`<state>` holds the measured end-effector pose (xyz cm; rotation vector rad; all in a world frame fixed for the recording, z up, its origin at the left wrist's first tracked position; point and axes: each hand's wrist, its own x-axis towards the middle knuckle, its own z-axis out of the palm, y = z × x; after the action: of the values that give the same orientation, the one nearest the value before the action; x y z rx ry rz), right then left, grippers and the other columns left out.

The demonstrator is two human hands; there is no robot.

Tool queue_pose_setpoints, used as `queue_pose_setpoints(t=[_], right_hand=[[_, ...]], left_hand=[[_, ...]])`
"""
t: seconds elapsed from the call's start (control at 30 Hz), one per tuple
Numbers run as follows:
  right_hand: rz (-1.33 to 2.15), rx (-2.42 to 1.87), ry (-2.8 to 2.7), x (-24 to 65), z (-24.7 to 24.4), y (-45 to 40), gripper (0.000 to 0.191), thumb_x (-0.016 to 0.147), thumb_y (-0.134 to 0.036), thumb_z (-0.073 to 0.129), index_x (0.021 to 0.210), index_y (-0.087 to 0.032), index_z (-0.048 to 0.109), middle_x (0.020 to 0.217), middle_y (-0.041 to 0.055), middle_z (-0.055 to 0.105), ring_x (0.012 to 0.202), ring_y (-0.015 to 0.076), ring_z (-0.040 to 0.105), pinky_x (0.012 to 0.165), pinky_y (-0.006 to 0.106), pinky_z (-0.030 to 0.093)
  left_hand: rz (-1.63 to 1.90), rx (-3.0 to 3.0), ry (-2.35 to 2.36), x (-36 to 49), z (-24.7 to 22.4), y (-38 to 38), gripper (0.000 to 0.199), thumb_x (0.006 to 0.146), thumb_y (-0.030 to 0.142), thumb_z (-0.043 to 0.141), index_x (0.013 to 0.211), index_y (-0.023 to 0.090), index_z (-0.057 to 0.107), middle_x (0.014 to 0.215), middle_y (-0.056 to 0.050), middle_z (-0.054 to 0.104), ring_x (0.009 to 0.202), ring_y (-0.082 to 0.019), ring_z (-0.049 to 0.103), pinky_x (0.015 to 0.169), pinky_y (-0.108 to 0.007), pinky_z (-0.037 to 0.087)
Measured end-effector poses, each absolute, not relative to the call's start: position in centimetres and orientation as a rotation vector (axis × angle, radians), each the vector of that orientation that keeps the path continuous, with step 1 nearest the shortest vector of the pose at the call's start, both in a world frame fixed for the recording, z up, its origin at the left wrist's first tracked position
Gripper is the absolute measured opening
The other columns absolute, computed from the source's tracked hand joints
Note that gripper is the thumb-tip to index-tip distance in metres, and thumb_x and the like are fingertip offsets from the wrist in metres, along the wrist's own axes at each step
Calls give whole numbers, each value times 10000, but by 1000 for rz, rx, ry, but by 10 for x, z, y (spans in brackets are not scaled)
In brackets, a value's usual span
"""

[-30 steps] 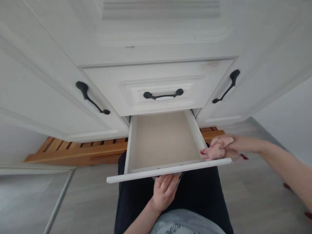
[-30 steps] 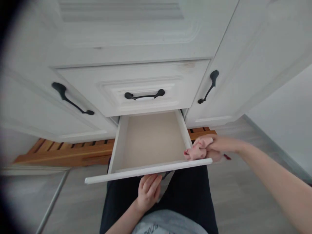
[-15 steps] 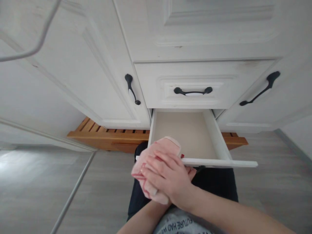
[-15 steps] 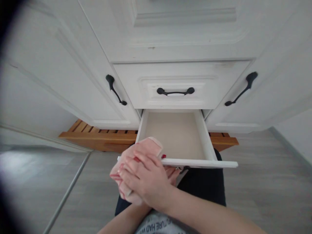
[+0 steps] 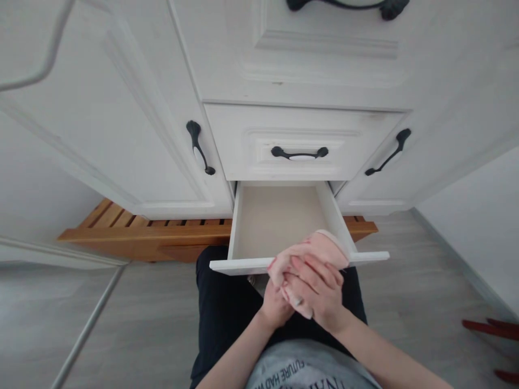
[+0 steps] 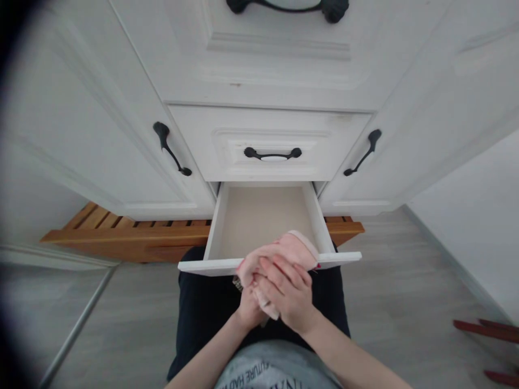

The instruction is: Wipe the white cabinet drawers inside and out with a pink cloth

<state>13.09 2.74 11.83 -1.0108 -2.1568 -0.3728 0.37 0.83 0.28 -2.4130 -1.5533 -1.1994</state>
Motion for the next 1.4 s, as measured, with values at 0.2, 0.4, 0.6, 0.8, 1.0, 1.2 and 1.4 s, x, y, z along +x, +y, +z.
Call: queue_pose_setpoints(t=[0.2,0.4,0.6,0.8,1.0,1.2,1.4], right_hand=[[-612,-1266,-1964,233,121,32,193,902,-338,706,1049,-216,683,1229,109,712,1329,296,536,1098,480,427],[-580,-1340,-1852,242,110,52,223,910,-314,690,1103,-209,649,1305,121,676,1376,326,506,1117,520,429],[-535,-1324,-1806,232,107,111,191,964,-306,608,1124,-205,634,1353,121,650,1421,308,461,1129,496,434],[-522,-1358,-1837,229,112,151,207,974,-335,585,1121,-202,649,1390,120,633,1436,302,436,1135,486,418],[-476,-1440,-1684,235,93,164,392,987,-368,557,1320,-164,595,1478,186,549,1458,315,418,1138,518,415],[-196,-1430,-1608,216,85,172,276,973,-358,554,1128,-187,705,1402,148,621,1341,313,547,1087,532,456],[-301,-1362,-1279,205,105,195,372,932,-313,614,1258,-146,674,1245,184,672,1205,322,608,1036,541,465]], left_hand=[[-1180,-2424,-1283,-3,8,18,461,923,151,577,1371,259,587,1156,-37,742,1078,-204,646,866,-365,453],[-1079,-2459,-1324,-6,20,42,435,931,152,552,1356,241,589,1200,-48,711,1107,-225,611,929,-387,459],[-1014,-2595,-1505,-13,40,95,531,936,114,498,1455,230,482,1356,-79,615,1284,-239,526,1085,-410,448],[-984,-2421,-1617,-7,43,122,604,900,57,477,1473,250,478,1432,-108,548,1383,-262,465,1091,-423,463],[-778,-2204,-1659,-3,37,127,685,912,84,513,1550,299,385,1393,-104,593,1350,-276,509,1040,-439,489],[-674,-2234,-1691,-5,43,159,735,926,126,524,1592,308,273,1472,-94,546,1405,-273,456,1038,-427,494],[-663,-2225,-1729,-4,41,173,731,944,143,510,1598,334,244,1482,-68,536,1414,-264,436,1046,-408,480]])
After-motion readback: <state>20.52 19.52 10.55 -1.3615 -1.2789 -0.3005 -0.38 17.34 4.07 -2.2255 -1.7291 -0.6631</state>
